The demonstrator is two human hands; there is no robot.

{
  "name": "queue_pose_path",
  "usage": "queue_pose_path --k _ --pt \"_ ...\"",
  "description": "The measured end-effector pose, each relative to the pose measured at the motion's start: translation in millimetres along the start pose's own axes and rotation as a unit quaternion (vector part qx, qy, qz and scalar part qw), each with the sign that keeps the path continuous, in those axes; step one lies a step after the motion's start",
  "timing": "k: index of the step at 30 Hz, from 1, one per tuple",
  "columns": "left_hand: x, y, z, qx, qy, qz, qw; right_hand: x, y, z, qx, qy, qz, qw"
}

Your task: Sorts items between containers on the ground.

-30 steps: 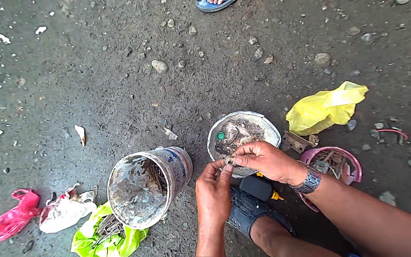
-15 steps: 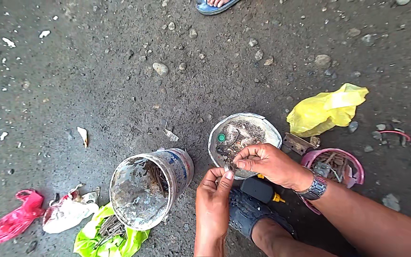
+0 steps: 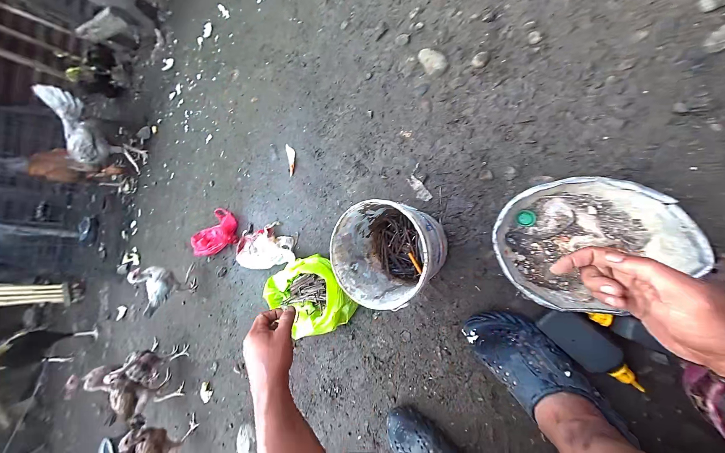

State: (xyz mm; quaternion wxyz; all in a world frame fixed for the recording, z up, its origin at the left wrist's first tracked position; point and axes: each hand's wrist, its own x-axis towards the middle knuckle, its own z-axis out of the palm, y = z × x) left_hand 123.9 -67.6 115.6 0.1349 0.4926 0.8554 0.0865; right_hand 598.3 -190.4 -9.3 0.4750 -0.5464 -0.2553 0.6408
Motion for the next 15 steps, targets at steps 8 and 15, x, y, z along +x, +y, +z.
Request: queue_pose_path --k 8,15 --pt "-38.8 41.9 -13.7 -0.512 -0.116 -0.03 0.85 -3.9 -10.7 16.7 -0.06 -0.014 0.001 0.998" --pt "-164.8 148.4 37.0 -0.521 -0.497 0.135 0.681 -15.1 -8.5 17.3 -0.11 0.018 -0.058 0.992"
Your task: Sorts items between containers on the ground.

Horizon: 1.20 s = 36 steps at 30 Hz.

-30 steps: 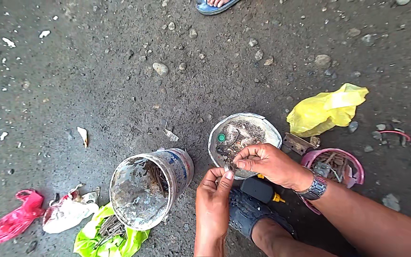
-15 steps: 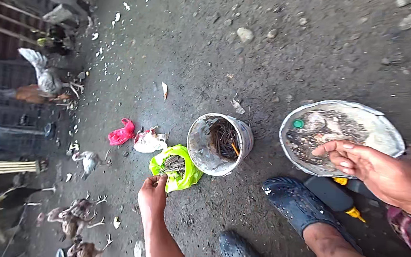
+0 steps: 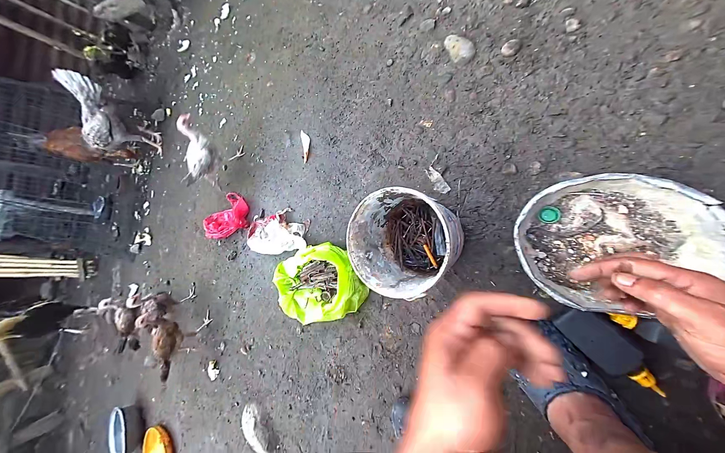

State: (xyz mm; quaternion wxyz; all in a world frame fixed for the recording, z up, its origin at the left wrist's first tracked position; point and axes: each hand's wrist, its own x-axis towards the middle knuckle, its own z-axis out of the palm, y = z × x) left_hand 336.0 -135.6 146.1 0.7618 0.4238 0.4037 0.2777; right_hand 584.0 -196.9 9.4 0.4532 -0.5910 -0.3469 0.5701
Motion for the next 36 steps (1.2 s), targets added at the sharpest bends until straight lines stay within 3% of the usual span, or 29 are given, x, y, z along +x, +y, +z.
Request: queue_pose_path --k 3,7,12,22,36 --pt "24.1 -44.2 40.4 0.027 0.017 -0.065 0.997 -3.3 -1.9 -4.2 -0.046 0.023 -0.018 0.999" --pt "42.9 -75.7 48.7 -0.111 0.136 -0.141 0.974 -13.1 -3.8 -9.9 -0.063 0.018 -0.048 0.997" --pt "50.7 -75.2 34.7 -0.24 0.175 -0.167 0.94 -15.6 -10.1 0.7 -0.009 0.029 -0.044 0.999" --pt "59.5 -70.6 23.7 -0.314 0.153 -0.163 0.923 -16.3 -14.7 -0.2 0.065 -0.007 0.002 0.998" --pt "62.2 -73.1 29.9 -0.168 0.124 -0.145 0.967 -17.1 -17.3 -2.3 0.081 0.001 0.029 0.996"
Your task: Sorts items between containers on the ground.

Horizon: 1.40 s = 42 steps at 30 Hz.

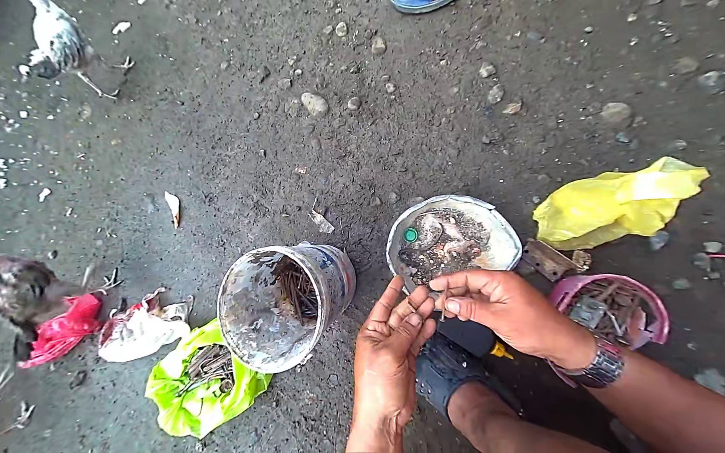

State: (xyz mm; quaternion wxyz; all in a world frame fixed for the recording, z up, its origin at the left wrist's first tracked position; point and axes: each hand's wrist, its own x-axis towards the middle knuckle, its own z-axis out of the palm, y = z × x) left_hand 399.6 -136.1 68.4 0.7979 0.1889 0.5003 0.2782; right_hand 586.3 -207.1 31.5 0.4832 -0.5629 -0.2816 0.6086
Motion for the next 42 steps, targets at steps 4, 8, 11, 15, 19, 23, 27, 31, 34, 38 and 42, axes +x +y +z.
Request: queue_pose_path --k 4,8,11,15,19,23,27,31,34,38,42 --pt "-2.4 1.4 0.6 0.01 0.011 0.009 1.0 0.7 -2.6 1.4 0.019 -0.006 0.005 1.0" --pt "-2.1 1.6 0.1 0.034 0.014 0.021 0.999 2.0 -2.7 5.6 0.026 -0.014 0.002 1.0" --pt "-1.0 -0.7 2.1 0.035 0.014 0.024 0.999 3.1 -1.5 7.7 0.034 -0.025 0.004 0.999" --pt "0.0 -3.6 3.6 0.025 0.016 0.016 0.999 2.5 -0.7 6.7 0.007 -0.031 -0.005 0.999" --pt "-23.7 19.4 -8.2 0.129 0.008 0.147 0.981 -1.4 1.0 2.1 -0.064 -0.034 -0.048 0.996" --pt "-68.6 104.1 -83.9 0.301 0.153 0.407 0.848 -2.6 3.5 0.1 -0.078 0.004 -0.083 0.994" --pt "-67.6 152.8 -185.2 0.431 0.42 0.31 0.736 11.8 -8.3 11.4 -0.138 -0.028 -0.12 0.983" --pt "-56.1 153.6 -277.6 0.51 0.468 0.126 0.711 39.4 -35.5 56.8 -0.194 -0.076 -0.24 0.948" --pt "-68.2 150.8 -264.8 0.491 0.474 0.163 0.712 62.2 -77.0 97.6 -0.288 -0.135 -0.259 0.912" --pt "-91.2 144.0 -189.9 0.319 0.39 0.294 0.813 81.0 -166.6 144.3 -0.524 -0.265 -0.051 0.808" --pt "-94.1 128.1 -123.8 0.272 0.186 0.385 0.862 115.8 -81.8 88.5 -0.352 -0.08 -0.31 0.879"
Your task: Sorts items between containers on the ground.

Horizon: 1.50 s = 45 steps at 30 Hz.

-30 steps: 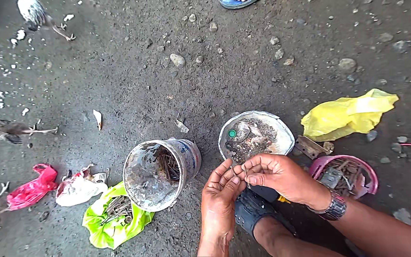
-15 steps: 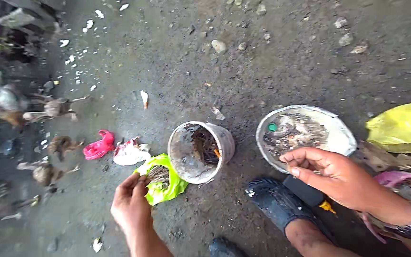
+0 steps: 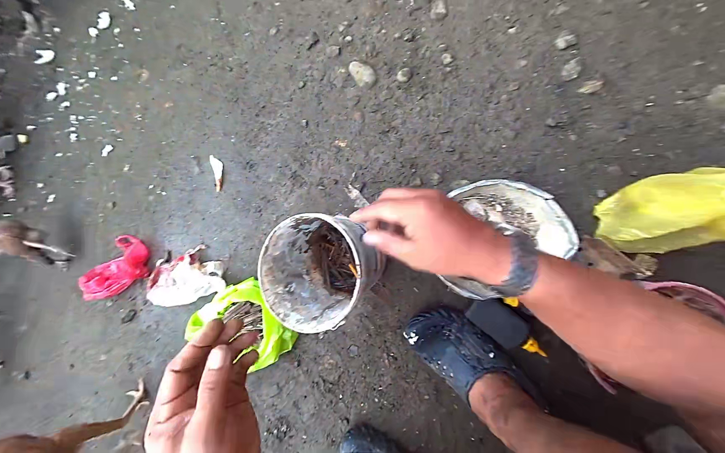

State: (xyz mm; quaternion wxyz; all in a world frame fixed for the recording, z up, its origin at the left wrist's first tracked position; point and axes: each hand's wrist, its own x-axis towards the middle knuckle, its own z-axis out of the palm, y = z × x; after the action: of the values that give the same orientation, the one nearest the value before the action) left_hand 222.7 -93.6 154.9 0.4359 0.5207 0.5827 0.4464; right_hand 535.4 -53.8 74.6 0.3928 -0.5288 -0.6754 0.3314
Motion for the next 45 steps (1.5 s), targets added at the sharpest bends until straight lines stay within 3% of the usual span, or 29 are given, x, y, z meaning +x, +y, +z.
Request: queue_pose_path --k 3,5,9,13,17,20,23,27,30,32,34,37,39,42,45 --pt "-15.1 7.6 48.9 0.026 -0.271 0.021 0.962 -47.7 51.2 -58.0 -0.036 0.069 0.135 0.988" --pt "-27.9 -4.3 101.5 0.104 -0.354 0.01 0.929 -88.9 85.9 -84.3 -0.131 0.059 0.234 0.962" --pt "-29.6 -64.1 214.0 0.421 -0.361 0.036 0.832 -149.4 106.6 -70.1 -0.238 -0.061 0.318 0.916" --pt "-11.9 -101.6 274.9 0.511 -0.362 0.09 0.775 -163.9 96.4 -26.4 -0.283 -0.132 0.306 0.899" --pt "-5.2 -117.7 292.6 0.56 -0.357 0.161 0.731 -149.8 96.7 -12.7 -0.299 -0.135 0.328 0.886" --pt "-1.2 -118.5 289.9 0.577 -0.35 0.162 0.72 -143.4 96.7 -25.2 -0.282 -0.069 0.357 0.888" --pt "2.9 -98.6 274.3 0.511 -0.303 0.155 0.789 -145.5 99.3 -36.5 -0.261 0.001 0.355 0.898" --pt "6.5 -62.3 247.2 0.391 -0.252 0.071 0.882 -149.7 102.2 -42.6 -0.255 0.016 0.345 0.903" --pt "9.9 -37.8 228.3 0.25 -0.253 -0.044 0.933 -152.4 99.2 -41.1 -0.249 0.012 0.346 0.904" --pt "13.9 -18.7 206.1 0.17 -0.253 -0.046 0.951 -156.4 99.4 -39.2 -0.247 0.011 0.341 0.907" --pt "21.4 0.9 168.5 0.139 -0.238 0.017 0.961 -162.2 99.3 -38.4 -0.245 0.009 0.33 0.912" --pt "43.8 14.9 105.9 0.202 -0.128 0.075 0.968 -166.1 101.2 -40.8 -0.248 0.01 0.331 0.91" --pt "61.7 5.0 77.6 0.343 -0.087 0.032 0.935 -167.6 102.1 -43.0 -0.252 -0.001 0.345 0.904" --pt "75.5 -14.1 64.3 0.476 -0.127 -0.042 0.869 -164.7 105.0 -42.5 -0.26 -0.027 0.359 0.896" --pt "65.4 -13.9 60.8 0.432 -0.099 -0.007 0.897 -164.1 110.9 -43.3 -0.261 -0.041 0.346 0.9"
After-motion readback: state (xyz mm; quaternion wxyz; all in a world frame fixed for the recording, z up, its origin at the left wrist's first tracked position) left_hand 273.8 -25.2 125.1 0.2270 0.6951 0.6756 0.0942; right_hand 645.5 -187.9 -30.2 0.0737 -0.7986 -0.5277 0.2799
